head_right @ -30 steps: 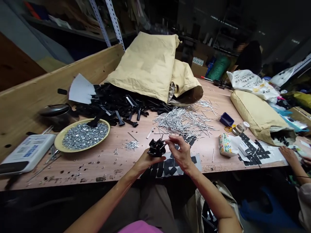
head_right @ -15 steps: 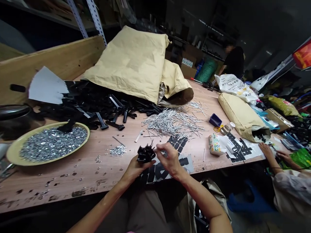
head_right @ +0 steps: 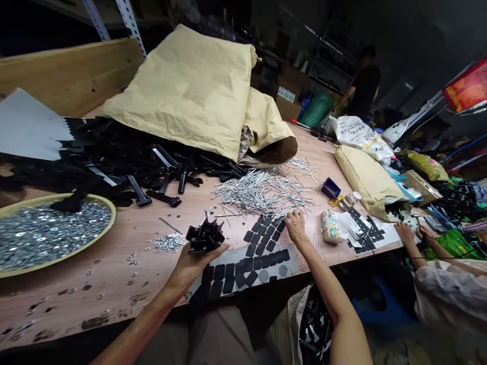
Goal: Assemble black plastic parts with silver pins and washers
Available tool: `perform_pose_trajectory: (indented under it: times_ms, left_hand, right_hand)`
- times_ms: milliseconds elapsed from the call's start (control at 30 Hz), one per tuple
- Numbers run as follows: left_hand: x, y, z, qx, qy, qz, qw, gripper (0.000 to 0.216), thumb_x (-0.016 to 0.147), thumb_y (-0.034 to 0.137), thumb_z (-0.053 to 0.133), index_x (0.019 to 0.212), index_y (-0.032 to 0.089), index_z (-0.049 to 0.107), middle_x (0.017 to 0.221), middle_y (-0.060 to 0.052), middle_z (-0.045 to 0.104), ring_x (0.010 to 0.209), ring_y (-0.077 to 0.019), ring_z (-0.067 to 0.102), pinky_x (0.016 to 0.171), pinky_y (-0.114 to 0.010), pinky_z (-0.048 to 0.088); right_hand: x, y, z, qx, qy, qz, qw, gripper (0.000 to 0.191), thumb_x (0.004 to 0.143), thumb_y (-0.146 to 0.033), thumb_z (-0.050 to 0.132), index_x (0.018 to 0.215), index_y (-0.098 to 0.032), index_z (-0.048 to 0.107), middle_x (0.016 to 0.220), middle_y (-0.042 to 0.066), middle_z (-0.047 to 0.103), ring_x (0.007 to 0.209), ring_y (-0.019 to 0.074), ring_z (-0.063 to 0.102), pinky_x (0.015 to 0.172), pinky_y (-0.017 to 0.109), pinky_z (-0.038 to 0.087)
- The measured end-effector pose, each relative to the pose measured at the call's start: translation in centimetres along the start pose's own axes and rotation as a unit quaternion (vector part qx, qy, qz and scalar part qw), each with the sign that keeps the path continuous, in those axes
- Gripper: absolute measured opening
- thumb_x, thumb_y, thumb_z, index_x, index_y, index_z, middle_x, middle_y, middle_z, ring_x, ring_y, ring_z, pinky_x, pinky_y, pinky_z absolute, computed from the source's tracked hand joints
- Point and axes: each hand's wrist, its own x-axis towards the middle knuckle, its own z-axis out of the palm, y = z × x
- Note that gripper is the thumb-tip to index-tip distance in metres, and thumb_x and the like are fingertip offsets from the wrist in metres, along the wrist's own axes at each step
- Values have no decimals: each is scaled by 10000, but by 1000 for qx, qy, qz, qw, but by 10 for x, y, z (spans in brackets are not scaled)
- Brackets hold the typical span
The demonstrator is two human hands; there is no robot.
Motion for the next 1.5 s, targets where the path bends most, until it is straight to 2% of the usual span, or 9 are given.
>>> perform_pose_trajectory:
  times_ms: [367,500,567,700,833,1233,1333,1433,1500]
  left_hand:
    - [8,11,5,-172,-71,-169,968,360,421,296,821,704,131,671,513,36,592,466,-89,526,507,-227,435]
    - [10,1,3,-93,-28,-115,989,312,449,286,796,687,139,659,558,16,620,513,-119,551,522,-244,428]
    - [11,-3,3,-23,6,-45,999,284,474,268,769,709,155,657,622,3,655,602,-155,588,565,-256,439]
    - [12,-3,2,89,25,27,995,299,502,262,740,777,187,648,691,-1,689,694,-198,625,622,-272,446]
    - [11,3,2,141,19,37,989,288,535,250,708,807,193,634,704,-5,688,694,-204,629,616,-270,438]
    - [6,8,5,87,14,44,995,365,517,282,731,862,182,664,772,-20,722,735,-226,657,648,-291,488]
    - [3,5,-3,38,17,39,998,370,542,366,743,851,174,678,782,-35,725,738,-223,656,655,-299,498]
    - [6,3,-12,37,49,19,998,359,497,394,771,749,156,676,710,-40,706,700,-220,641,624,-300,490]
    - [8,3,-13,35,51,17,998,340,476,378,781,711,161,668,690,-29,695,702,-211,632,639,-295,486]
  right_hand:
    - [13,18,26,58,65,-135,987,231,776,2,468,682,-154,608,698,84,628,689,190,514,673,295,377]
    - [17,5,11,118,157,-89,976,234,833,-58,411,789,-158,619,727,67,633,666,169,556,646,286,435]
    - [14,-13,-13,269,253,-22,929,184,869,-129,425,906,-161,602,781,54,646,689,159,596,663,293,482]
    - [-5,-64,-77,643,290,37,708,130,834,-280,589,928,-191,578,799,10,676,669,141,655,663,309,553]
    - [-23,-100,-111,727,225,-3,649,137,750,-297,689,820,-200,624,786,10,698,690,145,677,677,307,579]
    - [-26,-107,-98,557,226,-186,777,170,834,-244,607,994,-254,663,985,35,685,940,164,632,826,316,513]
    - [-26,-67,-71,444,205,-105,866,269,868,-233,556,1133,-250,601,1152,57,617,1074,175,572,889,321,472]
    - [-36,-11,-31,154,61,18,986,278,888,-88,439,1064,-199,623,1012,79,651,928,177,606,788,296,467]
    - [-49,18,-7,5,-27,42,999,308,848,-10,423,1012,-168,630,979,117,656,876,213,602,747,325,446]
